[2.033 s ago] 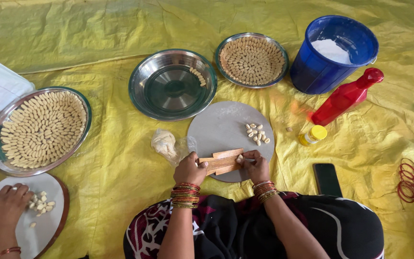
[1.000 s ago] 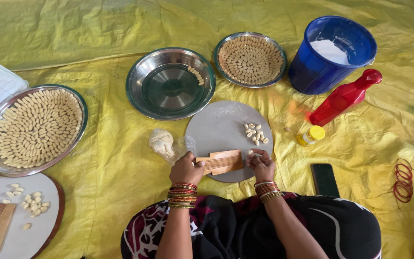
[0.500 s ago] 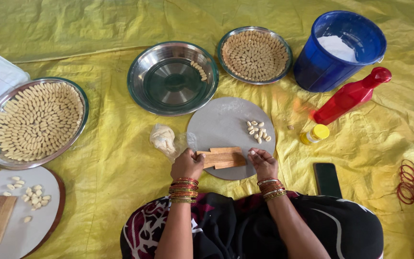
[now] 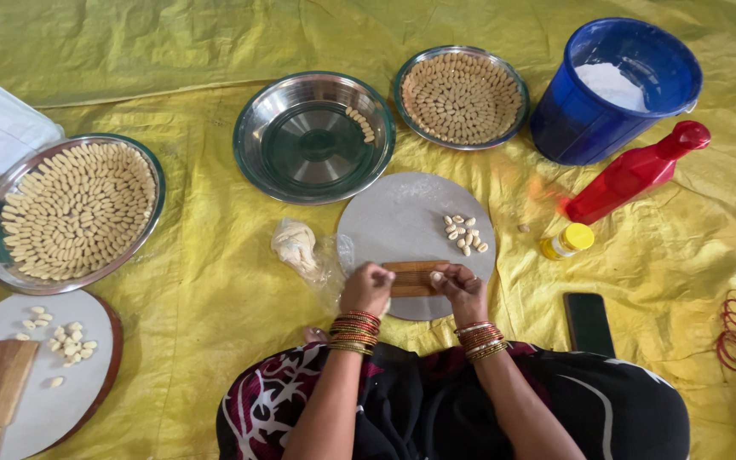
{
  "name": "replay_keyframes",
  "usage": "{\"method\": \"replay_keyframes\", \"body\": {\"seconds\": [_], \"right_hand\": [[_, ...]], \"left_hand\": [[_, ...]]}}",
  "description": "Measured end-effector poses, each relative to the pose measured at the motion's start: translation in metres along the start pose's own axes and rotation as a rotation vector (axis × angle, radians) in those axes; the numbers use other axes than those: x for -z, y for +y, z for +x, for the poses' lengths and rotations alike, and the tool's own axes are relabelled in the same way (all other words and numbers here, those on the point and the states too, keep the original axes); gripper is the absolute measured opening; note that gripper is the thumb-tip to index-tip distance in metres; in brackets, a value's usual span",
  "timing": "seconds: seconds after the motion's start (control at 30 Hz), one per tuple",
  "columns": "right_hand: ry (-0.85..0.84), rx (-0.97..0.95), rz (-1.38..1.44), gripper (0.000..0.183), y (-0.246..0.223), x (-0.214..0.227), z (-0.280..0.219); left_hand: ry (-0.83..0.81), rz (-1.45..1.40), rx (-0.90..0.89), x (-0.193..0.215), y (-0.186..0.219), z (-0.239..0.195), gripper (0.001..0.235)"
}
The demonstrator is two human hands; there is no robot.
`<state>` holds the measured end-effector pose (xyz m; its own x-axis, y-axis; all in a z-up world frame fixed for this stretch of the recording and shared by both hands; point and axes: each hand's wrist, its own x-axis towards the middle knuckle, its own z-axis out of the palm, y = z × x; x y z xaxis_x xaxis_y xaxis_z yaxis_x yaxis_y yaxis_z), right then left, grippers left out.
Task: The person sits on the floor and uses a wooden ridged tool to press small pieces of dough into a ridged shape. The shaped pieces are placed on a nearby plate. Another person is visible to the left, also shaping dough.
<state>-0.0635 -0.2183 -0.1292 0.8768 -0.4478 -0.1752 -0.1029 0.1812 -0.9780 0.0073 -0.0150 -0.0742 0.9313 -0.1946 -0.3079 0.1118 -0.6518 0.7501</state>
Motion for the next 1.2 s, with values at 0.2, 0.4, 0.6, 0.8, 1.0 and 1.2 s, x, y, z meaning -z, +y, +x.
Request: {"method": "replay_keyframes", "body": {"seconds": [0.2, 0.4, 0.6, 0.8, 1.0, 1.2], "right_hand": [[-0.114, 0.135, -0.037, 0.016, -0.005, -0.012, -0.01], [-0.199, 0.176, -0.044, 0.017, -0.012, -0.017, -0.019], [-0.264, 0.272, -0.127, 0.015, -0.022, -0.021, -0.025], [-0.249, 0.163, -0.237, 0.018, -0.025, -0.022, -0.027], [-0.286, 0.093, -0.066, 0.014, -0.012, -0.013, -0.017], [-0.274, 0.14, -0.111, 0.012, -0.008, -0.015, -0.015]], "left_hand": [[-0.321, -0.517, -0.038, -0.038, -0.009, 0.001, 0.031], [-0.255, -0.388, 0.016, -0.043, -0.019, 0.009, 0.029], [-0.341, -0.874, -0.122, -0.055, -0.033, 0.021, 0.027], [-0.356, -0.812, 0.013, -0.044, -0.038, 0.022, 0.024], [-0.438, -1.052, 0.072, -0.04, -0.022, 0.015, 0.02], [-0.383, -0.792, 0.191, -0.032, -0.013, 0.006, 0.021]]}}
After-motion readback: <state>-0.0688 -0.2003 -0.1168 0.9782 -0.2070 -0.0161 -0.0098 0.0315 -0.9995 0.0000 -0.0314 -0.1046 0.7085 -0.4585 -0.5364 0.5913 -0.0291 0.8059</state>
